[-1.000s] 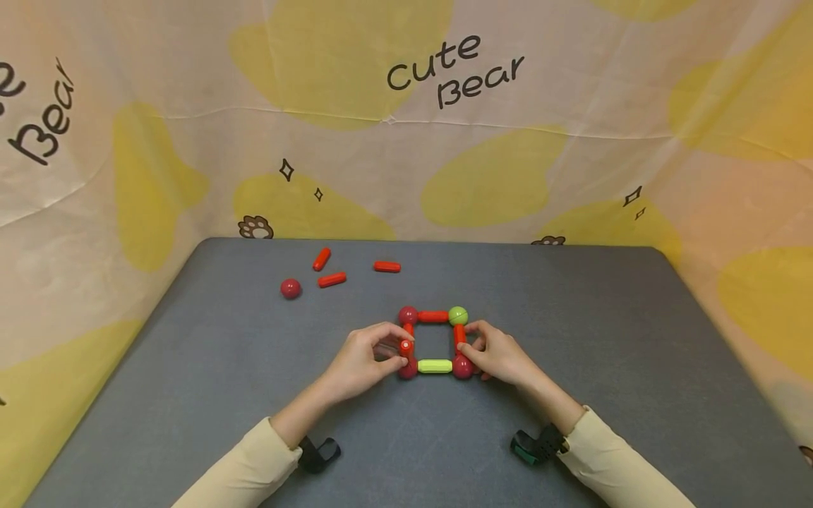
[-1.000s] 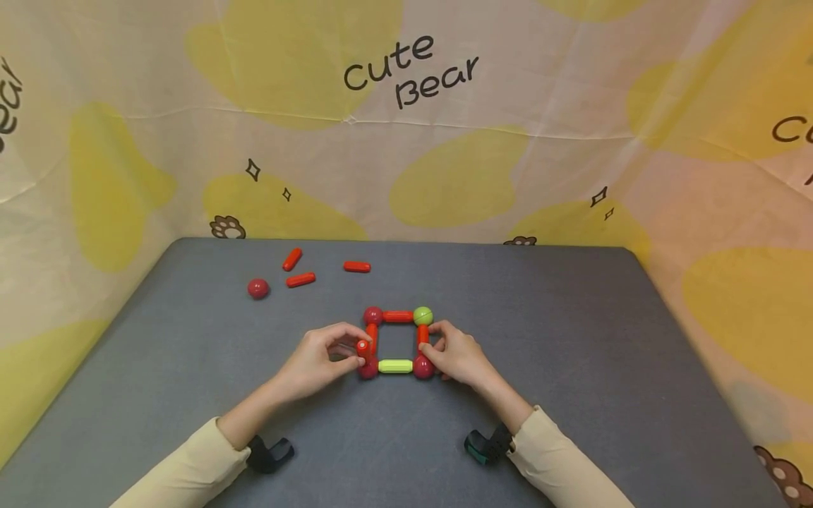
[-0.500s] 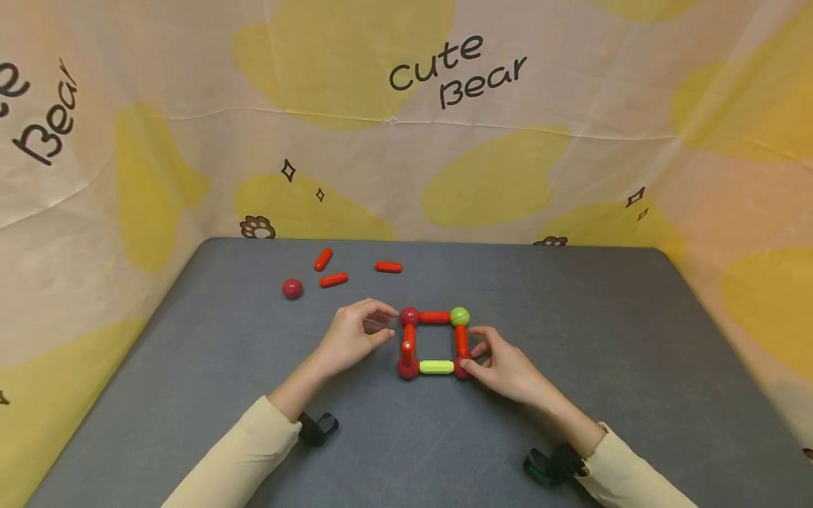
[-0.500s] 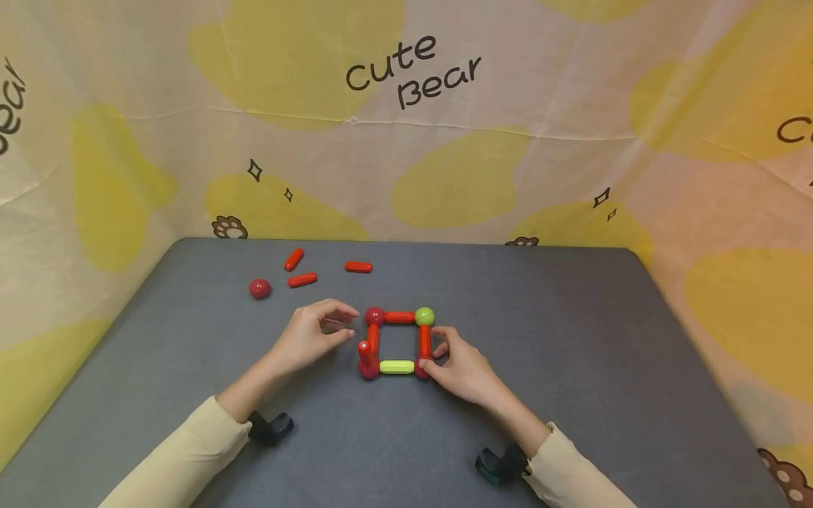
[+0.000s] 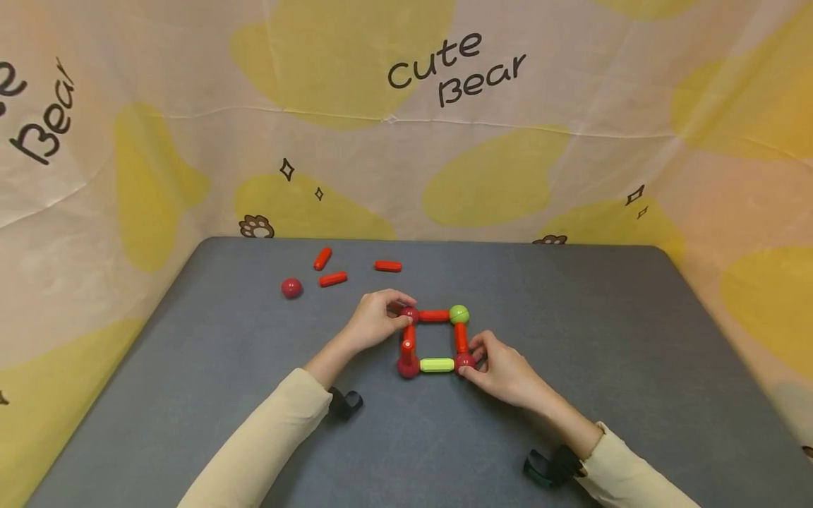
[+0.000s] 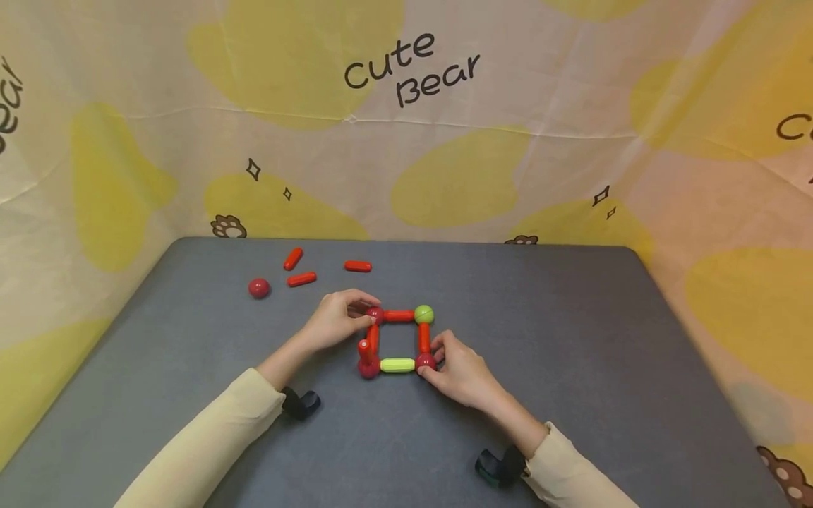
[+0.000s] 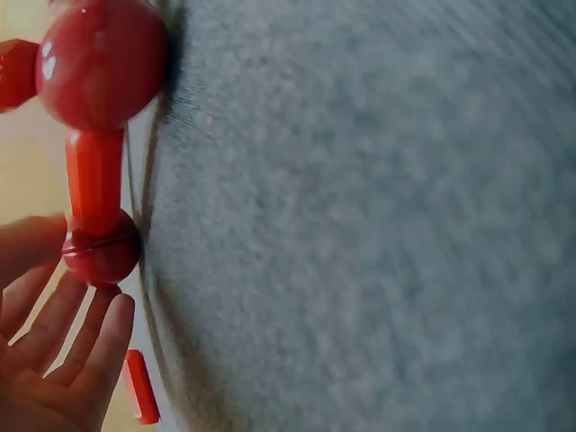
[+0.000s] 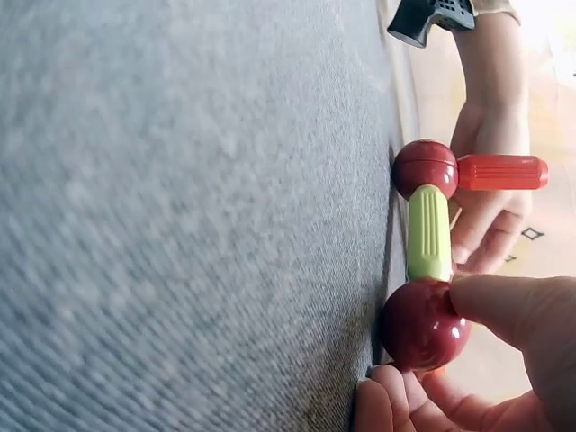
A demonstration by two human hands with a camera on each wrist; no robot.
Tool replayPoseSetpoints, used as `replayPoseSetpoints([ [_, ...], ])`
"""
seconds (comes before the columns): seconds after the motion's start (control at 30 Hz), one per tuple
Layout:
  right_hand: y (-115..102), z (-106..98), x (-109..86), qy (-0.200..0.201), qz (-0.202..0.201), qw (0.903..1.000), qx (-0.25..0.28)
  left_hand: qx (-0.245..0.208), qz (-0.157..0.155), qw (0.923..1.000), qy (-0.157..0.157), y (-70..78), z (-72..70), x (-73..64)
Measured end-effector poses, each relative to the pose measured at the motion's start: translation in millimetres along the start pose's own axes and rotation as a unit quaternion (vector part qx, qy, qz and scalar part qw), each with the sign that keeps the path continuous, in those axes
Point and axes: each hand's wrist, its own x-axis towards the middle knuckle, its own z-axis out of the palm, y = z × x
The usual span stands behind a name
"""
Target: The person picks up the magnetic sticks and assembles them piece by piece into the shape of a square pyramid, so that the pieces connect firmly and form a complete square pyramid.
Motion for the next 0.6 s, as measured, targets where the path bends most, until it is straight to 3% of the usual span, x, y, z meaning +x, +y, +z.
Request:
replayPoseSetpoints([
  [0.2, 6.3, -5.3, 6.6, 0.003, -0.017, 0.9999, -0.003, 0.033, 0.002, 0.9994, 0.012, -2.3, -0.8, -0.8],
  [0.6, 16.2, -12.2, 21.2, 0.028, -0.030, 0.9991, 0.010, 0.039, 0.000, 0.9991, -0.015, 1.4, -8.1, -20.9],
])
